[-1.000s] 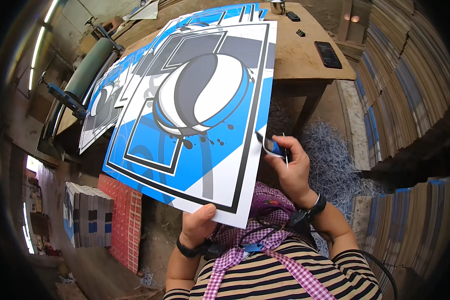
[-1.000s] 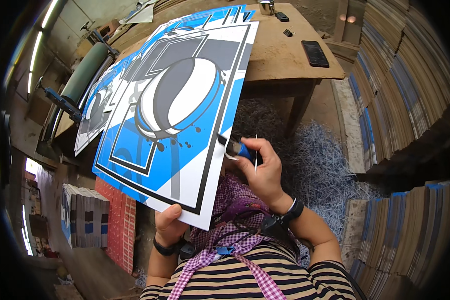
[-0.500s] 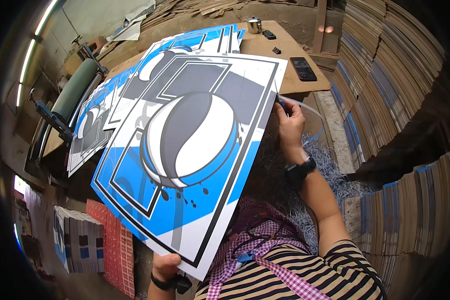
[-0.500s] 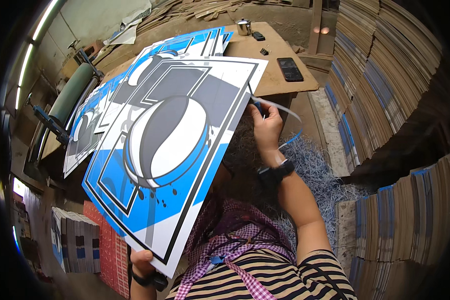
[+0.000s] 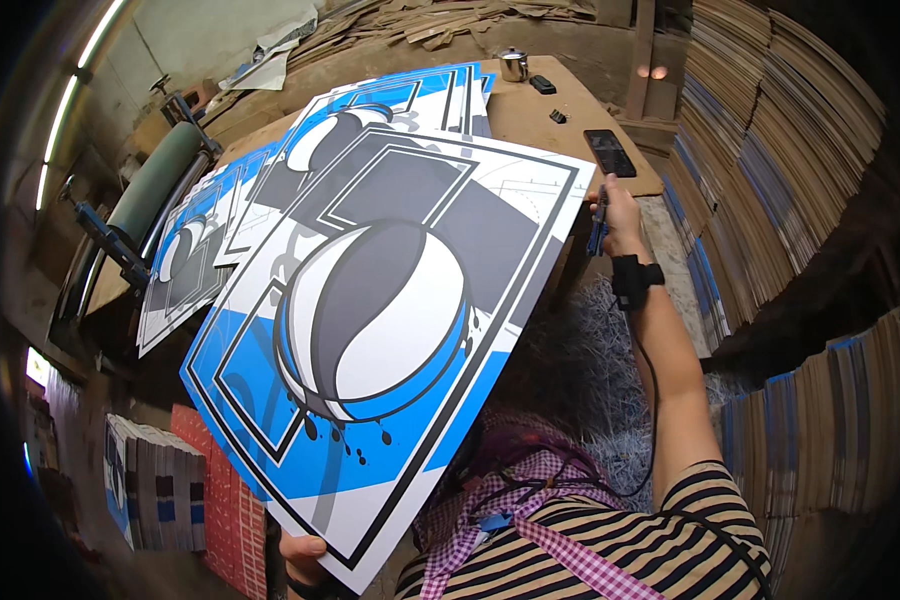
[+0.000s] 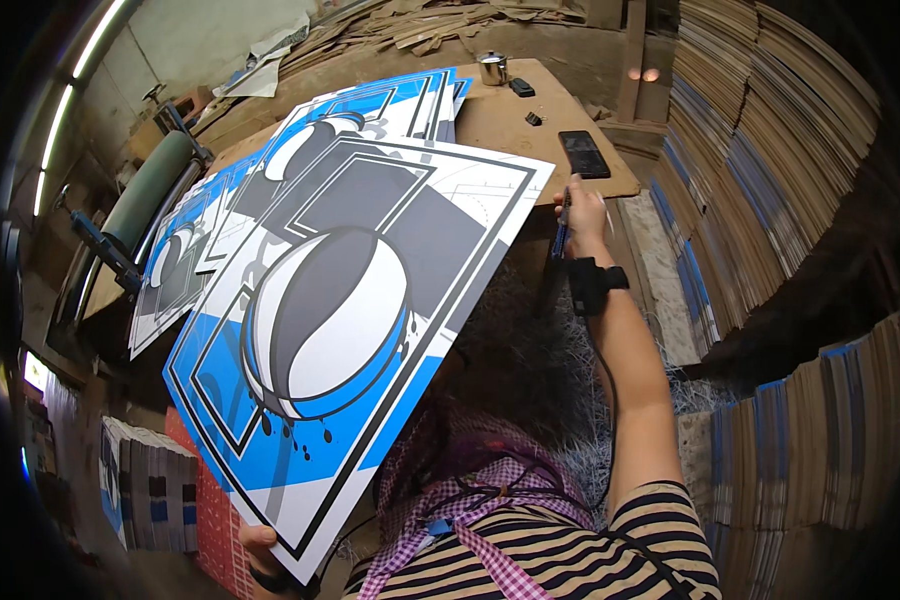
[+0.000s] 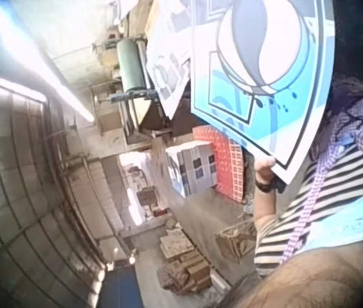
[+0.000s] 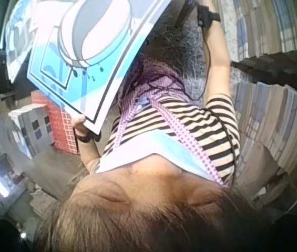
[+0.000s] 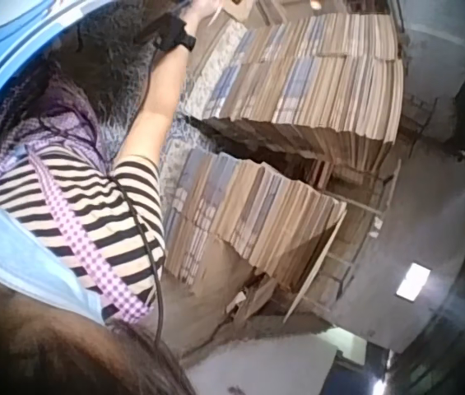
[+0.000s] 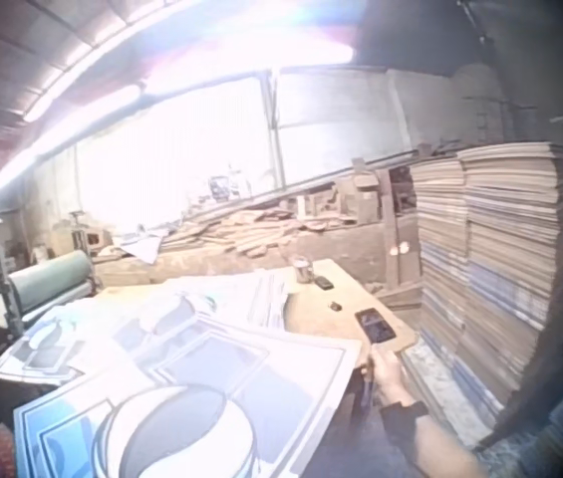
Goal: Using a small hand-held blade to cut along the edges of printed paper sheets on a workshop table.
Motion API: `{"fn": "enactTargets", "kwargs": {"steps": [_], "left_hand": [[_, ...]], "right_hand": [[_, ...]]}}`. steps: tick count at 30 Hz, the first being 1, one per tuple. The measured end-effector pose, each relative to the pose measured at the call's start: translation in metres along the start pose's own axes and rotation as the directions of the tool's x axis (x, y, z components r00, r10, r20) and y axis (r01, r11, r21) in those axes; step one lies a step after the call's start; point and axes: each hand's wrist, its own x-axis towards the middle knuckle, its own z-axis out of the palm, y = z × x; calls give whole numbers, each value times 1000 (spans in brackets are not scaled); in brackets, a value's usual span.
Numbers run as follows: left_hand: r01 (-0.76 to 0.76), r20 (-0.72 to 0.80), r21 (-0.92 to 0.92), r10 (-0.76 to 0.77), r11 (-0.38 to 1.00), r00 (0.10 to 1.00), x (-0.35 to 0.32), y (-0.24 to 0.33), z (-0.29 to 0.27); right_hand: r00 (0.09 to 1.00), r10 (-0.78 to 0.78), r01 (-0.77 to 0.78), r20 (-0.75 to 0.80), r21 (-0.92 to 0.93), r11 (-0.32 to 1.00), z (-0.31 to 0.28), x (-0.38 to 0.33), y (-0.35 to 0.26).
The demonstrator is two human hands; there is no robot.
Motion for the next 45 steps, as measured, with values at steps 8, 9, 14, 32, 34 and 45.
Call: {"fn": "enactTargets", "kwargs": {"steps": [8,9,14,32,34,45], "left_hand": [[-186,-17,-27,185,982,983,46,42,-64],[-266,-52,-19,265,964,963,59,50,-58],[-440,-171,-689,461,576,871,108,82,-73],[-126,388,-113,161,986,907,178,-56,160],[-132,322,-141,172,981,931,181,-56,172],[-190,185,-12,188,982,965,183,-59,185]], "right_hand": [[822,174,-459,543,450,766,-6,-36,-49],[840,178,-408,513,380,830,-6,-47,-56],[875,163,-296,456,236,926,-17,-107,-44],[788,-44,-118,615,220,968,-10,-213,-36],[782,88,-145,618,43,988,-11,-207,-34],[726,134,-182,675,0,983,0,-193,-21]]}}
